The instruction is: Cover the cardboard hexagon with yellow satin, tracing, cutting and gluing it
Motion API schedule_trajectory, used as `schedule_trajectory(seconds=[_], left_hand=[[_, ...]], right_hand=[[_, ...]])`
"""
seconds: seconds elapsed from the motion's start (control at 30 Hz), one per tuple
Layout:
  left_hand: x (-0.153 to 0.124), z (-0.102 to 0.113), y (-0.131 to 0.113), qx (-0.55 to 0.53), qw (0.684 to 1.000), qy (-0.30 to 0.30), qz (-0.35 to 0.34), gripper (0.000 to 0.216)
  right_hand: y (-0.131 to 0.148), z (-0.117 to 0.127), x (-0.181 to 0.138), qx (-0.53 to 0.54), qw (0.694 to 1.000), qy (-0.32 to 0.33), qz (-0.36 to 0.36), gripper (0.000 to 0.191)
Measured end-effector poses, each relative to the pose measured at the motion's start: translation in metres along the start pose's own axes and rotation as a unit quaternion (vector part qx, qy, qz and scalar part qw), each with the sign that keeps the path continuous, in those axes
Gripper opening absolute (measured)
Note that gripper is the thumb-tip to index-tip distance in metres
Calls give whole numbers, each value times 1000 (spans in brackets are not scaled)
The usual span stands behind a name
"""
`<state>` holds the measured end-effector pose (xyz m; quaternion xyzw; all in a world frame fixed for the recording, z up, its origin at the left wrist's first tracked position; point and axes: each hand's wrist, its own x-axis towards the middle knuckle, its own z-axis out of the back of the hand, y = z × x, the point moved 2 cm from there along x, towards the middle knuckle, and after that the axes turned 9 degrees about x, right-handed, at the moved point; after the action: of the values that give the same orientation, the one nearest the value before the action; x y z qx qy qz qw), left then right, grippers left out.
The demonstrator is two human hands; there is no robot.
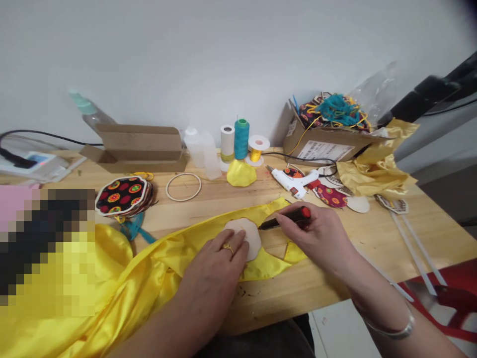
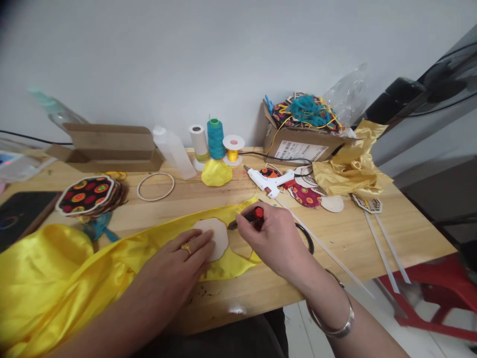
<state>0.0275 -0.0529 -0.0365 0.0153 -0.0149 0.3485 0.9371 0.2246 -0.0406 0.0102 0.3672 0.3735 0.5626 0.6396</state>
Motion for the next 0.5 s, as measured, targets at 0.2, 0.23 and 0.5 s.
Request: schedule_trajectory(seconds=[0.2, 0.23, 0.5], left_hand=[[-2, 0, 3, -2, 1000, -22, -2, 35], [-2, 0, 4, -3, 1000, -22, -2, 35], [0, 6, 5, -10, 1000, 6, -3, 38]], right_hand=[[1, 0, 0, -7, 1000, -6, 0, 22], [1, 0, 0, -9, 1000, -7, 1, 22], [1, 1, 1, -24, 1000, -9, 8, 22]])
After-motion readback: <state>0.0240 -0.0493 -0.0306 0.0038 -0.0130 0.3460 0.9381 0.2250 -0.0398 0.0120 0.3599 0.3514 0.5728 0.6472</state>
